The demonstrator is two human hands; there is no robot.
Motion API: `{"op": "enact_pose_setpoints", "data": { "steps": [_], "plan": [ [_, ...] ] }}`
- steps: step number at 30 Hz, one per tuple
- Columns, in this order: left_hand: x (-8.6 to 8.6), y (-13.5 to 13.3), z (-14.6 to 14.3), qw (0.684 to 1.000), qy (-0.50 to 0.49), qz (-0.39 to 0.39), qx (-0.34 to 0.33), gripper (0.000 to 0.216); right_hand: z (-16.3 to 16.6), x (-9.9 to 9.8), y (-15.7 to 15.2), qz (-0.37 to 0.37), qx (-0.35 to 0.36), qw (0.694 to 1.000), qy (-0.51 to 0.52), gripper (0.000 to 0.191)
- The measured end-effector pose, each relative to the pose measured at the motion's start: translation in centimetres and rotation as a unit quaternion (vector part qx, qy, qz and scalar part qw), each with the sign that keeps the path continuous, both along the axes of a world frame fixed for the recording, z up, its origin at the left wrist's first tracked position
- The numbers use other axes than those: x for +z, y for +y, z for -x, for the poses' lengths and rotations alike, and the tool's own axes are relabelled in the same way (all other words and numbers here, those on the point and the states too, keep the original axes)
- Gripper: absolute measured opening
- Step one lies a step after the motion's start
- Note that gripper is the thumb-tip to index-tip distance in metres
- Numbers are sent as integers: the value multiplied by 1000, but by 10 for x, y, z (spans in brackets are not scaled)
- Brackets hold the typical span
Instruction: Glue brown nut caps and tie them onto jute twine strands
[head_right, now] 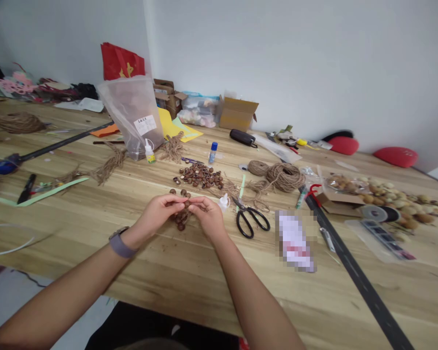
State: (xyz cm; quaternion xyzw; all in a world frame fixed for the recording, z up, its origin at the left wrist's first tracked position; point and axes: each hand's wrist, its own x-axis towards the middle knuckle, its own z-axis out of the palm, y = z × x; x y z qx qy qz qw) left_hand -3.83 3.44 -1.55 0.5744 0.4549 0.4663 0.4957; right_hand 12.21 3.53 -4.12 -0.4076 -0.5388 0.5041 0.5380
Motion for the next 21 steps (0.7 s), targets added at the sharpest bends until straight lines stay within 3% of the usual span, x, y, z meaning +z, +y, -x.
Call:
{"op": "enact_pose_setpoints", "data": {
  "steps": [4,9,13,21],
  "plan": [
    [0,2,1,995,-75,61,-38,34,3,2,-2,16,15,1000,13,28],
    [1,2,2,990,-76,72,-90,37,4,5,-5,38,22,999,17,31],
    [1,5,3,989,-101,85,-68,35,4,4,-5,31,27,999,-16,28],
    [1,5,1,959,-216,179,-36,21,6,3,-8,-81,-27,988,-131,16]
  ]
}}
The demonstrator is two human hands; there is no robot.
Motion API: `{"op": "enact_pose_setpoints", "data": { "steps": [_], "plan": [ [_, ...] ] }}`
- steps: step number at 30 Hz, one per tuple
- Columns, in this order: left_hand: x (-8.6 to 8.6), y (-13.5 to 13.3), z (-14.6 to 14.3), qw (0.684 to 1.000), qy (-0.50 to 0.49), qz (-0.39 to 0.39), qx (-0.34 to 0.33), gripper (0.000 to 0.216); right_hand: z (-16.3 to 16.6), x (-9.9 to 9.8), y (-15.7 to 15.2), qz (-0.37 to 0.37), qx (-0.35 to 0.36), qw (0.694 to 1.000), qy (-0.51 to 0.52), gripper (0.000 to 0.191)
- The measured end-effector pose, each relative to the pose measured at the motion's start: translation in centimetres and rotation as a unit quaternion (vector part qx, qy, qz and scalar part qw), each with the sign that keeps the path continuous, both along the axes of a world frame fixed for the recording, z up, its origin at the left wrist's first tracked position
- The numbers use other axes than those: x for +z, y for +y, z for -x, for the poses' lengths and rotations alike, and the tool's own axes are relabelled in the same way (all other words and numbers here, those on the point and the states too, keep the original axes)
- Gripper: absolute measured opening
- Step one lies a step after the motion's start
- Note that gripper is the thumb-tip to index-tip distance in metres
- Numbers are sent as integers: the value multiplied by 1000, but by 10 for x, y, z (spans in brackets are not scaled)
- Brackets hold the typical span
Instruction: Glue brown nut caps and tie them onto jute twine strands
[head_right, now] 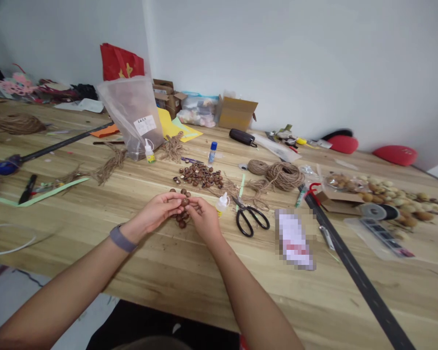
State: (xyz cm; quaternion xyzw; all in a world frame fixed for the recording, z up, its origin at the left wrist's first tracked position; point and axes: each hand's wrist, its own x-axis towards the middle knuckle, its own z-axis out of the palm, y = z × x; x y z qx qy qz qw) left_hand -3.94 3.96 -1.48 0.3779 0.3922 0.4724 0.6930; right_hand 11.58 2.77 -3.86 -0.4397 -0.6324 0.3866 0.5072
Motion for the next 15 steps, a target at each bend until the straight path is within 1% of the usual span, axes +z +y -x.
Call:
{"op": "enact_pose_setpoints", "data": {
  "steps": [4,9,15],
  "plan": [
    [2,-1,0,1000,-23,13,-8,15,-2,1,0,-28,-17,998,-45,16],
    [-2,1,4,1000,2,11,-26,15,-6,4,0,-89,-24,989,-116,16],
    [-2,3,7,997,-11,34,-71,15,-6,4,-1,-81,-52,988,-118,20]
  ]
}}
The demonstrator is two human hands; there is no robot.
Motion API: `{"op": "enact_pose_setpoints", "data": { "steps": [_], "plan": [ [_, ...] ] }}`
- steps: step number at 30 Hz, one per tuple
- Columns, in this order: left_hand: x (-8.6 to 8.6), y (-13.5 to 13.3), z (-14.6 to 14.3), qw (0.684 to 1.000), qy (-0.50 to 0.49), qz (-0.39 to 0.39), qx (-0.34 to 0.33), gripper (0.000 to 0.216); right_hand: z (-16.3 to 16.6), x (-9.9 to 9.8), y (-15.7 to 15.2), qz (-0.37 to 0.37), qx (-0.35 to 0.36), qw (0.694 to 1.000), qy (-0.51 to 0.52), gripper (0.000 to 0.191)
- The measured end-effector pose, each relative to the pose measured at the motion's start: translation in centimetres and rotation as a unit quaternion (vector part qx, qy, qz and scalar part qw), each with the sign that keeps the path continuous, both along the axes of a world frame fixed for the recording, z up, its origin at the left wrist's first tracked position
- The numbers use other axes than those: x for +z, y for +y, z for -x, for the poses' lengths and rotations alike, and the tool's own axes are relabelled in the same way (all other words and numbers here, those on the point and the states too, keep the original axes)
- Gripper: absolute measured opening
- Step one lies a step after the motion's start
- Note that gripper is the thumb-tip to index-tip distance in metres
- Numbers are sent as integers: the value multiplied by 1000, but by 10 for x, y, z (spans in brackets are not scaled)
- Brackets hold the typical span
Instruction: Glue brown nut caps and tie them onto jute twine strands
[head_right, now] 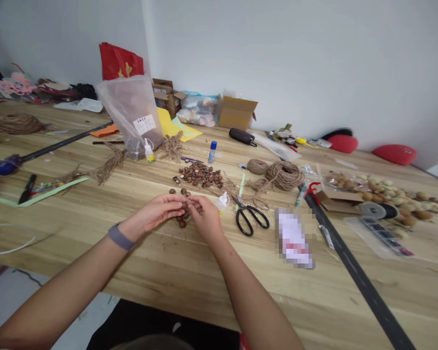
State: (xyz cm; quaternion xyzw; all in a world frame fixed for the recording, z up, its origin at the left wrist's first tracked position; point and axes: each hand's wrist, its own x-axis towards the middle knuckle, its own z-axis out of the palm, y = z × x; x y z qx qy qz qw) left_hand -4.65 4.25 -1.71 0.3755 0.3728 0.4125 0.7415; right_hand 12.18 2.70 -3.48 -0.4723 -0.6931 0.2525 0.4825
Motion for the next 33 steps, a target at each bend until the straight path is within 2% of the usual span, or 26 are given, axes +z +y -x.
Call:
{"op": "enact_pose_setpoints", "data": {
  "steps": [6,13,18,24,29,33],
  "plan": [
    [-3,0,0,998,33,-45,-28,35,3,-3,0,22,13,1000,3,17],
    [-7,2,0,999,20,-45,-9,29,4,-3,-1,4,17,1000,-7,20],
    [-7,1,-3,998,34,-53,24,30,6,-1,-2,11,4,999,-32,21],
    [-6,-3,-7,991,70,-110,42,36,8,0,-5,-31,-7,998,-55,25],
    [-4,-8,-12,984,84,-119,103,31,9,-1,-7,-28,-14,999,-21,21],
    [-3,-10,-15,979,98,-132,120,29,10,-3,-7,3,-21,999,26,21]
  ]
}}
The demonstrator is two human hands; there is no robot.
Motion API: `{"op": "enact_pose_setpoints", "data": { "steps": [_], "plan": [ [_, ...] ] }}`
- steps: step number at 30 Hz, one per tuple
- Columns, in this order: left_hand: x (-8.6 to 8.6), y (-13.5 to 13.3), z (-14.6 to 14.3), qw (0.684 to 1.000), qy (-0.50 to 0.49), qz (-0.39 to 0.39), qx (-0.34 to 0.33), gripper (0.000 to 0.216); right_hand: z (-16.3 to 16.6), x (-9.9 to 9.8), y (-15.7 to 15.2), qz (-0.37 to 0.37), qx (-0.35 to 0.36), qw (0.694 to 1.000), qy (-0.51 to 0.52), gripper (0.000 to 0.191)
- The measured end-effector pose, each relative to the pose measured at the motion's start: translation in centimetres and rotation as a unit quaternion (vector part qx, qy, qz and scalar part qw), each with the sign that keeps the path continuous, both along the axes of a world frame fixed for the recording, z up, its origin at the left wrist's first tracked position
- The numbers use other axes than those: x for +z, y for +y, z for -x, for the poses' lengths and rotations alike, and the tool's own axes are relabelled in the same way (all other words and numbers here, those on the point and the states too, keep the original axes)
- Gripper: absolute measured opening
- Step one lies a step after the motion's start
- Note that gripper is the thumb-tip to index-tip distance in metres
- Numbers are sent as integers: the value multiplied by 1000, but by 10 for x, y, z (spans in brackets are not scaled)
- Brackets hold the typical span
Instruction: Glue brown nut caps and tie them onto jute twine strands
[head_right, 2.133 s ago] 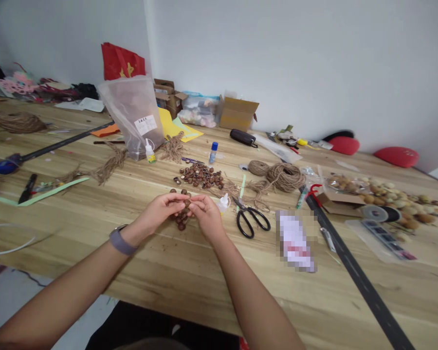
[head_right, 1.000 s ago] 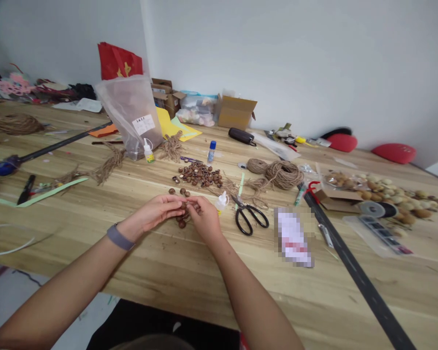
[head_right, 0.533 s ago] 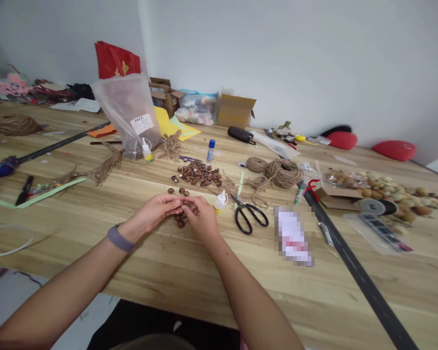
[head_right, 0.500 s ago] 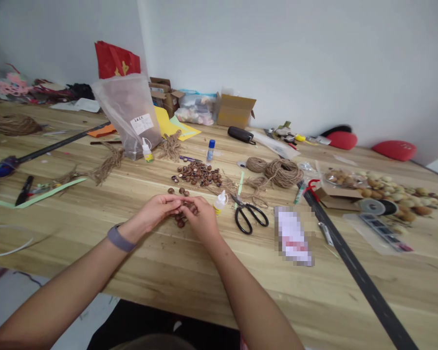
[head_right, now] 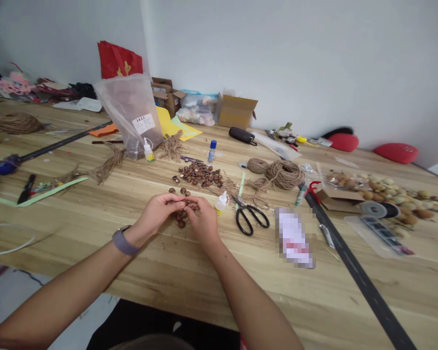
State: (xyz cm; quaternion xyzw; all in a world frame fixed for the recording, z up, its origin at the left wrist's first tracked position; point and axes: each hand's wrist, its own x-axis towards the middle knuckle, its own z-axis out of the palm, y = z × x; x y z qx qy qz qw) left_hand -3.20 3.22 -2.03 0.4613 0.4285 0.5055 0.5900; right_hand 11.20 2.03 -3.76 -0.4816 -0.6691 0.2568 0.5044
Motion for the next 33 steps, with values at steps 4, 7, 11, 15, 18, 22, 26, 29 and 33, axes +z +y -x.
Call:
{"op": "enact_pose_setpoints", "data": {
  "steps": [4,7,11,15,18,22,26,29,33],
  "plan": [
    [0,0,1,1000,-1,-10,-18,30,-1,-2,1,15,7,999,32,22],
    [0,0,2,998,-17,-3,-54,33,-3,-3,3,6,23,999,33,19],
    [1,0,2,999,-21,-12,-43,28,-4,-2,4,-44,10,999,-21,19],
    [2,1,3,998,-45,7,-36,27,-7,-1,5,-45,-9,997,-58,21],
    [0,5,5,992,-101,53,-55,28,-10,0,6,-37,2,998,-53,21],
    [-4,7,9,988,-106,79,-80,31,-9,2,6,-34,44,998,-39,23],
    [-6,8,8,991,-95,68,-65,34,-5,1,4,2,47,999,12,29],
    [-5,7,5,992,-92,73,-42,37,-4,1,3,37,33,998,42,24],
    [-5,7,3,993,-87,70,-43,39,-4,2,2,20,-2,1000,-1,12]
  ]
}}
